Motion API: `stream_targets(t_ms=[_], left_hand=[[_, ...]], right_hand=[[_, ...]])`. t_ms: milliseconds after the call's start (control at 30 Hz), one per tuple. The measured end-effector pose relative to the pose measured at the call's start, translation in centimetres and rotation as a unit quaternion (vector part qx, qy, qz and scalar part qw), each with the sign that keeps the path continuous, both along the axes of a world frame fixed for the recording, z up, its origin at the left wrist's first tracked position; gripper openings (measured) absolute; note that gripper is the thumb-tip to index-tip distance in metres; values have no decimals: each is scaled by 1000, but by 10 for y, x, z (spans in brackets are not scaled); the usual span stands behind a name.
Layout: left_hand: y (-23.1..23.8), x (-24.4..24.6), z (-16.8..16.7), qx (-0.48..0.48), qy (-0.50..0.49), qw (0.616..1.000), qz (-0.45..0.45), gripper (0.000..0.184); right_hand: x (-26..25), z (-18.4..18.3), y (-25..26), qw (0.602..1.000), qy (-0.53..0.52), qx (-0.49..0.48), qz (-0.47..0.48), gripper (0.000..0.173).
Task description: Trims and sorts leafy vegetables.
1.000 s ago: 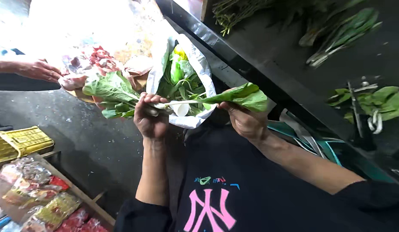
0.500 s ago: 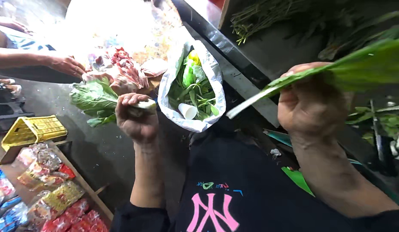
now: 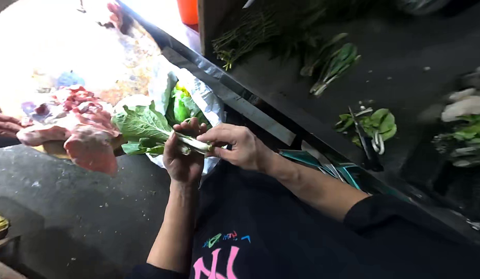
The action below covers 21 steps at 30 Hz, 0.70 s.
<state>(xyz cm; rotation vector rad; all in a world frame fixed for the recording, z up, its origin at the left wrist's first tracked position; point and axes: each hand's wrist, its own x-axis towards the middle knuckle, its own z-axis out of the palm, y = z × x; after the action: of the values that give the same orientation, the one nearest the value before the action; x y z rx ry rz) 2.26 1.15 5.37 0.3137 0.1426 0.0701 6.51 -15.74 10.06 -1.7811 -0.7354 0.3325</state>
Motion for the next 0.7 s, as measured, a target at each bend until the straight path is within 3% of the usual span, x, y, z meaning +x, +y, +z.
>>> stream_targets(t_ms=[233, 333, 400, 467, 533, 700], left_hand=[[-53, 28, 0, 38, -16, 988, -149, 38], [-84, 42, 7, 59, 15, 978, -197, 23], [-109, 49, 17, 145, 38, 968, -202, 21], [-139, 53, 28, 258, 60, 947, -183, 22], [-175, 54, 32, 318, 55, 926, -194, 22], [-263, 50, 34, 414, 83, 888, -183, 26]], right_hand=[[-12, -6, -50, 986, 5, -12, -167, 31], [-14, -9, -83, 970, -47, -40, -235, 34], [-15, -5, -105, 952, -125, -86, -268, 41], [-15, -1, -126, 935, -167, -108, -293, 30], [-13, -1, -151, 931, -155, -136, -302, 23], [-10, -6, -227, 947, -78, -114, -289, 30]])
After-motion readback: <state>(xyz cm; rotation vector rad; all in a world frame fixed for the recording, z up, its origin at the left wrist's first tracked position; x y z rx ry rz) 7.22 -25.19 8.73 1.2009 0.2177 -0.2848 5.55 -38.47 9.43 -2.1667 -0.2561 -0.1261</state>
